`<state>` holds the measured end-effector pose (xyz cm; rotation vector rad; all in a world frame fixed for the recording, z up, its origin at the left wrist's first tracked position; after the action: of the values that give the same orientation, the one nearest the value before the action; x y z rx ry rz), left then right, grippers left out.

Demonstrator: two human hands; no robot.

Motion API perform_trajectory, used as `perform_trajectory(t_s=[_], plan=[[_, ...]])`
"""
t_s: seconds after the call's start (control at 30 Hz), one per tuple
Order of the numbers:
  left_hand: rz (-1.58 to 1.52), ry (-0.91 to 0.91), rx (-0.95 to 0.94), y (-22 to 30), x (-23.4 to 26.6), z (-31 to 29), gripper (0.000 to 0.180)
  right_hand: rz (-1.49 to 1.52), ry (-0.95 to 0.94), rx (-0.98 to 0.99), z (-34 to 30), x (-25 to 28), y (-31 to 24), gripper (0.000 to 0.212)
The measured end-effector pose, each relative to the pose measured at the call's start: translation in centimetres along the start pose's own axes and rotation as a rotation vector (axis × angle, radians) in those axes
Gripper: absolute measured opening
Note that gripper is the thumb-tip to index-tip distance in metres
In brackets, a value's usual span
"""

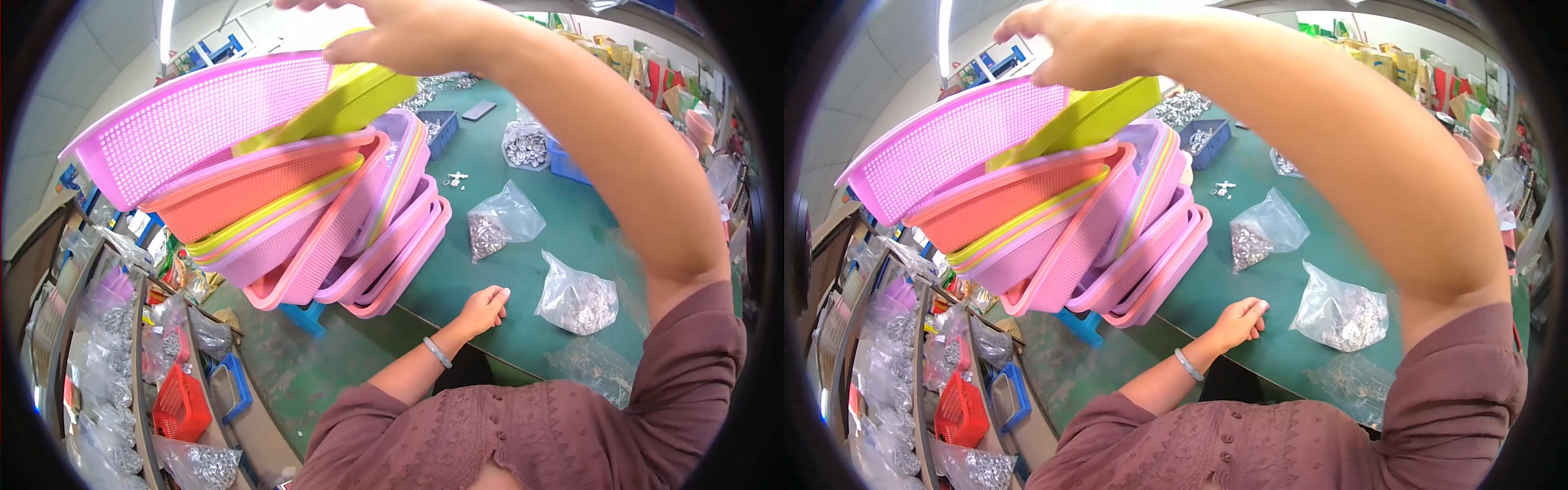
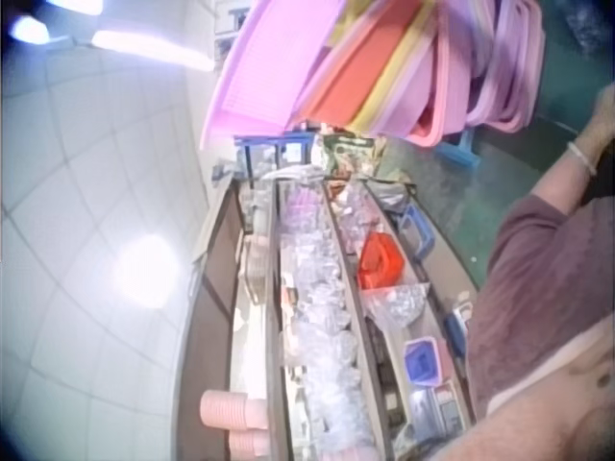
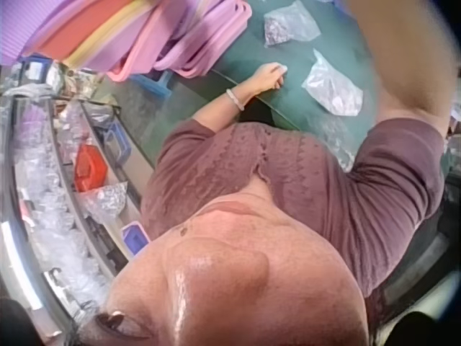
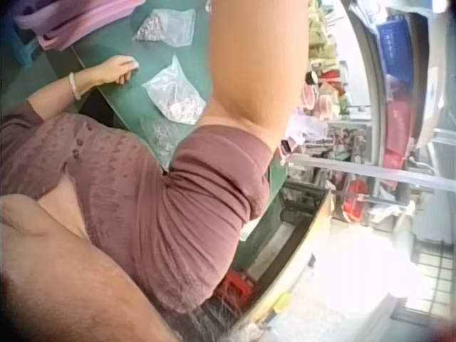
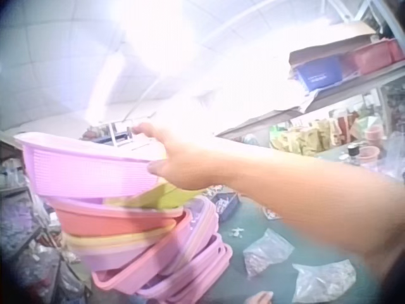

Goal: The person takes small silver components from plastic bags and a table surface, handles them individually to join them together, and uses pliers to secure the connection.

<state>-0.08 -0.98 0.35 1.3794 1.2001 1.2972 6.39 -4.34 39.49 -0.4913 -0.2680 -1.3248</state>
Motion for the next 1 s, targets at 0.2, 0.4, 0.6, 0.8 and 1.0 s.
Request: perform_trajectory(t_s=[0.2,0.4,0.6,0.8,1.0], plan=[[-0.009,-0.016,0.033,0.4,0.0,-0.4,0.031,-0.326,-0.09,0.05,-12.0,7.0,-0.6,0.037],[0.104,0.128,-0.105,2.6,1.0,-3.1,0.031,-0.357,-0.456,-0.246,-24.5,10.4,-2.0,0.033],[1.144,0.635,-1.044,20.9,7.8,-16.6,0.006,-0.334,-0.462,-0.619,-34.1,15.7,-3.8,0.031],[0.421,1.457,-1.055,41.7,19.4,-24.5,0.043,-0.258,-0.343,-0.846,-39.2,16.3,-3.6,0.026],[0.488,1.084,-0.235,49.6,28.9,-25.4,0.05,-0.093,-0.328,-0.878,-40.5,15.4,-3.0,0.025]])
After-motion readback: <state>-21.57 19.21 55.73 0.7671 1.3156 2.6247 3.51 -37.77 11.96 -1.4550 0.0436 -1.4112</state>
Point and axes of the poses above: each hand's wrist, its own z-axis towards the middle knuckle, its own x-axis out of the back of the hand, y = z × x, the point moved 1 cm from there along z, towards the middle knuckle, and after that the axes turned 9 degrees about -x, right-handed, at the moved point
